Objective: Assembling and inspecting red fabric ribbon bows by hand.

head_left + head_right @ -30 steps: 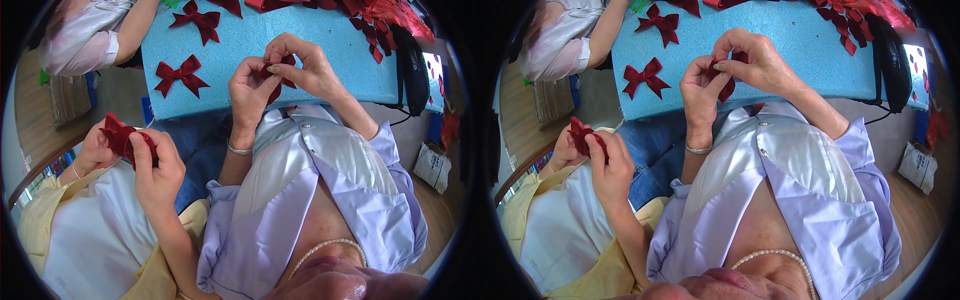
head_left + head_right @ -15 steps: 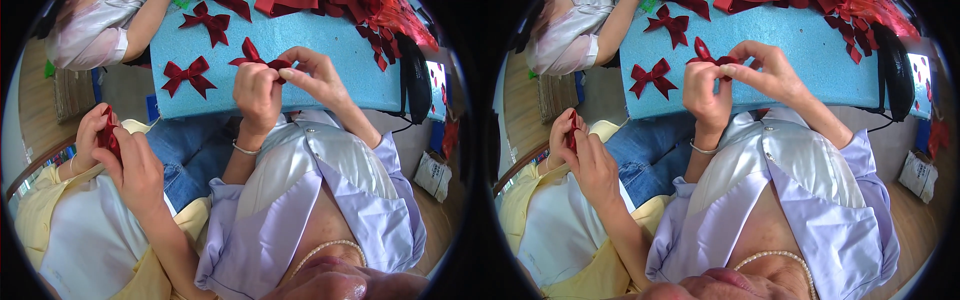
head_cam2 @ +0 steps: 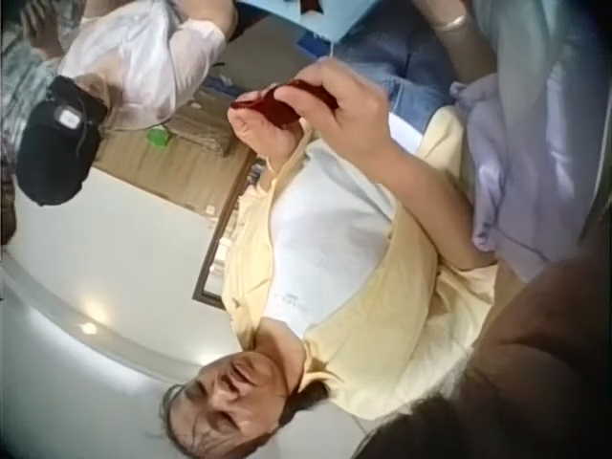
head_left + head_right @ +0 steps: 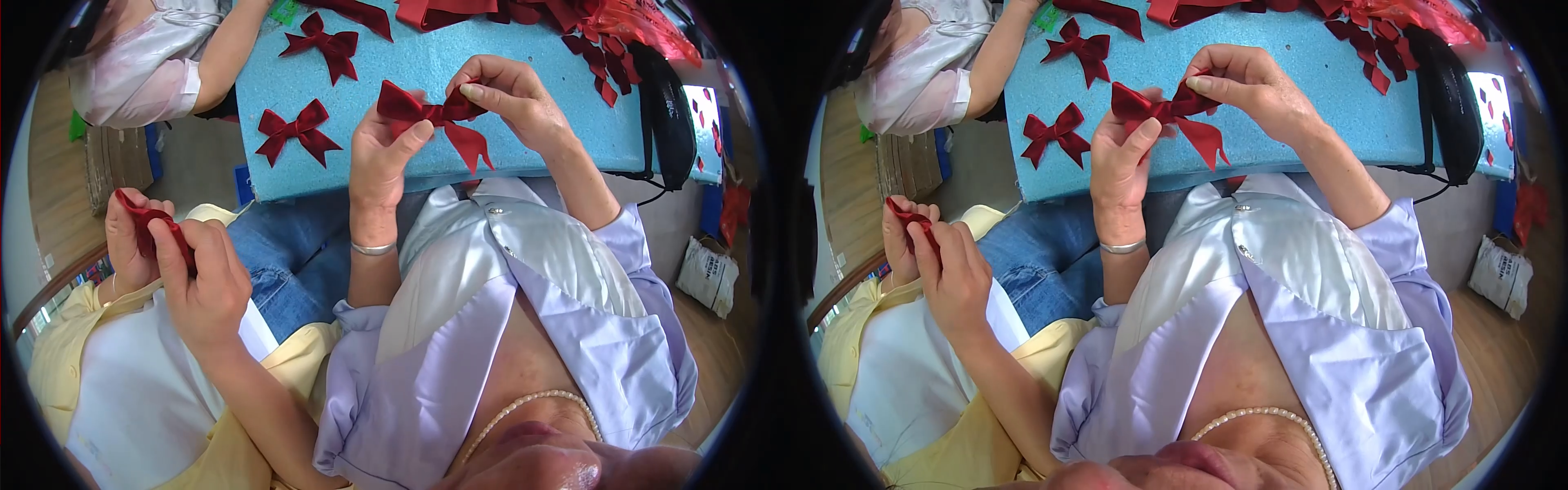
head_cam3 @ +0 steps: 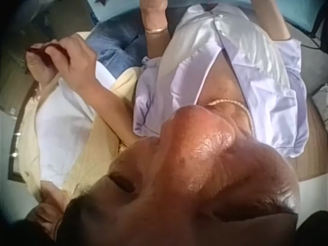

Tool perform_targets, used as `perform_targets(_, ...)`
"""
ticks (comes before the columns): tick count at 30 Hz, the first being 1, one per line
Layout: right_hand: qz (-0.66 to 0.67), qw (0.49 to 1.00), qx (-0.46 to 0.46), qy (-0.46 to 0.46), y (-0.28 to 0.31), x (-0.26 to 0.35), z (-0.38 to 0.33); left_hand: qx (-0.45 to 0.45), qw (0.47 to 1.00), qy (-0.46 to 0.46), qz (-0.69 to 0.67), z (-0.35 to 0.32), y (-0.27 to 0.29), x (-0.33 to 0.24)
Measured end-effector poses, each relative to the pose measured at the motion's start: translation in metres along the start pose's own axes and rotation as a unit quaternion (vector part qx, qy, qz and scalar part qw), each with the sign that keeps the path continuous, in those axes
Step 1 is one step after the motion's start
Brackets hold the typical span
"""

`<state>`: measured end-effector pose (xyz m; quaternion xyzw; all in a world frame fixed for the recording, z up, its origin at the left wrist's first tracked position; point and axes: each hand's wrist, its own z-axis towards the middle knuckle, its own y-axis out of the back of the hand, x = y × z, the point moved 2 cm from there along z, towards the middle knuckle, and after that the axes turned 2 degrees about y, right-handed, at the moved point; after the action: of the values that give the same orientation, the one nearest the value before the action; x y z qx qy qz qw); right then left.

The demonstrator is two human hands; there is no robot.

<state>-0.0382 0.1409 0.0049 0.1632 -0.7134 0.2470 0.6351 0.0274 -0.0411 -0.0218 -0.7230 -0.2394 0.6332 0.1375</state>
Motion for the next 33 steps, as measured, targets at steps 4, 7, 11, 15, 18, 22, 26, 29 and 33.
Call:
perform_targets(4, 0.046, 0.999, 0.003, -0.029, 0.004, 0.001, 0.0, 0.035, 0.994, 0.081, -0.069, 0.002, -0.008, 0.0)
perform_targets(7, 0.018, 0.999, -0.015, -0.035, -0.001, -0.002, -0.005, 0.018, 0.994, 0.078, -0.076, 0.002, -0.017, 0.0)
perform_targets(11, 0.027, 0.999, -0.033, -0.013, -0.004, -0.004, -0.008, -0.005, 0.995, 0.062, -0.082, 0.001, -0.022, 0.002)
perform_targets(15, 0.054, 0.997, -0.05, -0.001, -0.004, -0.005, -0.01, -0.013, 0.992, 0.058, -0.107, -0.001, -0.028, 0.005)
perform_targets(18, 0.083, 0.993, -0.086, 0.003, -0.007, -0.001, -0.014, -0.025, 0.993, 0.058, -0.102, -0.002, -0.032, 0.004)
perform_targets(22, -0.038, 0.975, -0.178, 0.124, -0.004, 0.002, -0.019, -0.017, 0.994, 0.04, -0.097, -0.001, -0.028, 0.01)
perform_targets(26, -0.4, 0.817, -0.21, 0.358, -0.007, 0.013, -0.027, 0.006, 0.992, 0.054, -0.117, 0.0, -0.032, 0.007)
perform_targets(29, -0.479, 0.757, -0.168, 0.411, -0.011, 0.017, -0.026, 0.014, 0.994, 0.046, -0.094, -0.002, -0.036, 0.005)
perform_targets(33, -0.554, 0.695, -0.163, 0.429, -0.015, 0.02, -0.027, 0.029, 0.996, 0.036, -0.074, -0.001, -0.035, 0.007)
